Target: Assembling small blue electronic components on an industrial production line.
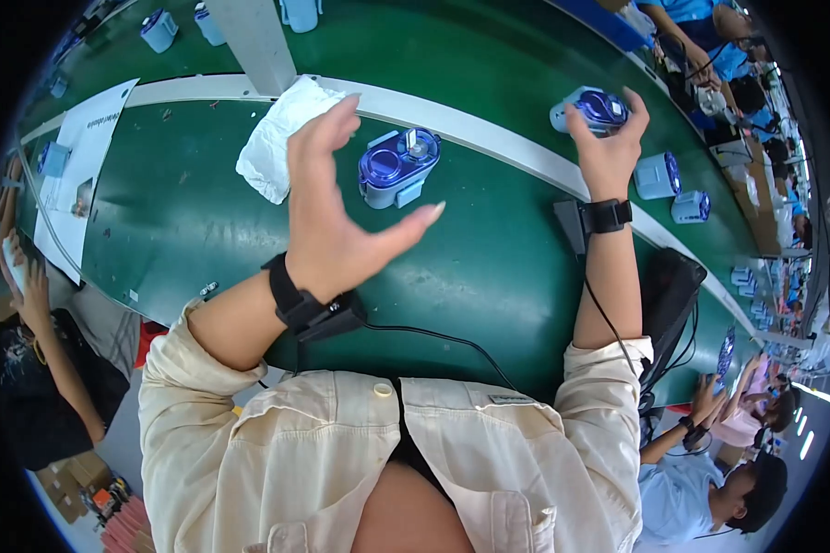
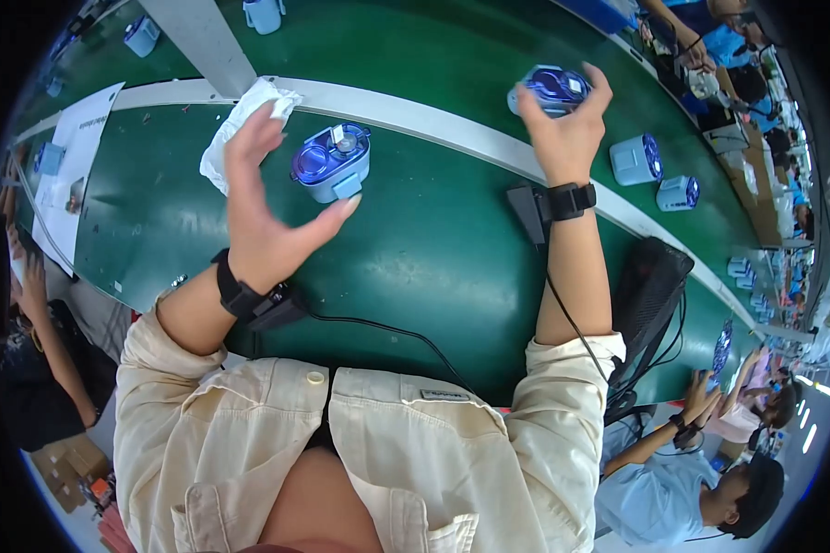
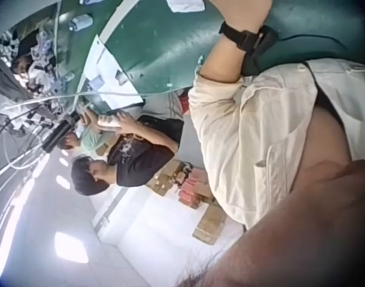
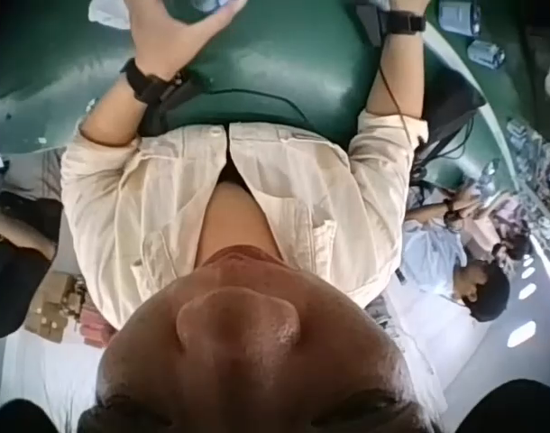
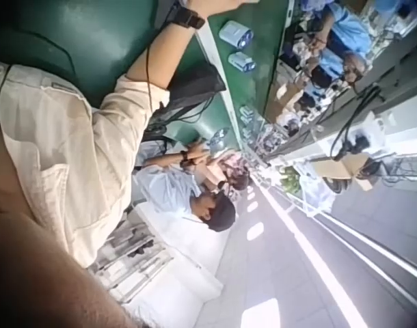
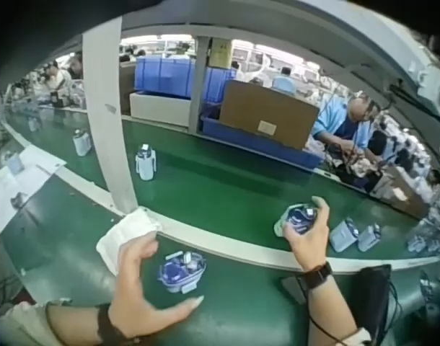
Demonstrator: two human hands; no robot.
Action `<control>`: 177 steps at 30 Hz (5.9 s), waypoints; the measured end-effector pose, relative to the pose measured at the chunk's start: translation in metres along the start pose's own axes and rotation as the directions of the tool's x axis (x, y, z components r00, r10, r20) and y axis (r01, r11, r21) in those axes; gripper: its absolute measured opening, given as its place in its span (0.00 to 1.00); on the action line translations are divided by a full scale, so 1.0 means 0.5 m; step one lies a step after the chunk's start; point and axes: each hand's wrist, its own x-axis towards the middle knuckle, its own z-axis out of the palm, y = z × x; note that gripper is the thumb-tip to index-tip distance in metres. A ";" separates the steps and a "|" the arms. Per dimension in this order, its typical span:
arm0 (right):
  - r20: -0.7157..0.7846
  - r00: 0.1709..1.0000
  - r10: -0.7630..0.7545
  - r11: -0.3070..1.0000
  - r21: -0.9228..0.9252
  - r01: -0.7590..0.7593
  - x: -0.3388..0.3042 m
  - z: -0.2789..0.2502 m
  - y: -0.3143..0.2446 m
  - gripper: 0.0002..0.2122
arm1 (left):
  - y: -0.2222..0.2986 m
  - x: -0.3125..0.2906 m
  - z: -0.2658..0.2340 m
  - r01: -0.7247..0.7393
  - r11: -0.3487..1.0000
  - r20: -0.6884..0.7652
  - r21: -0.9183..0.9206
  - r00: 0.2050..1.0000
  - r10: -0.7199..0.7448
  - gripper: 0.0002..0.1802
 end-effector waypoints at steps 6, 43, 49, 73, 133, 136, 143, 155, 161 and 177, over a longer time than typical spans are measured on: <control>-0.005 0.998 0.062 0.982 -0.178 -0.062 0.041 0.008 0.089 0.39 | -0.055 0.007 0.026 0.493 0.836 0.357 -0.242 0.846 -0.396 0.43; 0.144 0.881 -0.450 0.820 0.457 0.344 -0.207 -0.010 -0.254 0.05 | 0.027 -0.023 0.010 -0.062 0.997 0.161 -0.050 0.985 0.070 0.35; 0.135 0.872 -0.471 0.832 0.398 0.388 -0.211 -0.011 -0.255 0.05 | 0.030 -0.020 0.009 -0.072 0.997 0.110 -0.033 0.991 0.075 0.32; 0.161 0.862 -0.481 0.858 0.290 0.425 -0.209 0.004 -0.261 0.04 | 0.016 -0.020 0.002 -0.064 0.998 0.153 0.026 0.986 0.059 0.37; 0.491 0.750 -0.444 0.885 0.375 0.278 -0.145 -0.037 -0.267 0.09 | 0.001 -0.024 -0.018 0.066 0.996 0.225 -0.060 0.973 -0.051 0.37; 0.543 0.724 -0.426 0.805 0.592 0.030 -0.129 -0.021 -0.238 0.09 | 0.000 -0.026 -0.009 0.034 0.989 0.254 -0.147 0.967 0.005 0.39; 0.539 0.498 -0.680 0.548 0.824 -0.144 -0.132 0.013 -0.203 0.08 | 0.011 -0.032 0.019 0.011 0.928 0.183 -0.372 0.981 0.062 0.36; 0.511 0.703 -0.494 0.323 0.859 -0.397 -0.219 0.057 -0.228 0.14 | 0.007 -0.022 0.001 -0.169 0.977 0.154 -0.132 0.970 0.188 0.37; 0.697 0.627 -0.347 0.119 0.696 -0.708 -0.205 0.054 -0.234 0.15 | 0.017 -0.025 0.014 -0.064 0.997 0.133 -0.048 0.989 0.070 0.38; 0.410 0.643 -0.647 0.491 0.869 -0.060 -0.202 0.060 -0.222 0.16 | 0.005 -0.016 -0.013 -0.039 0.972 0.384 -0.232 0.914 0.129 0.47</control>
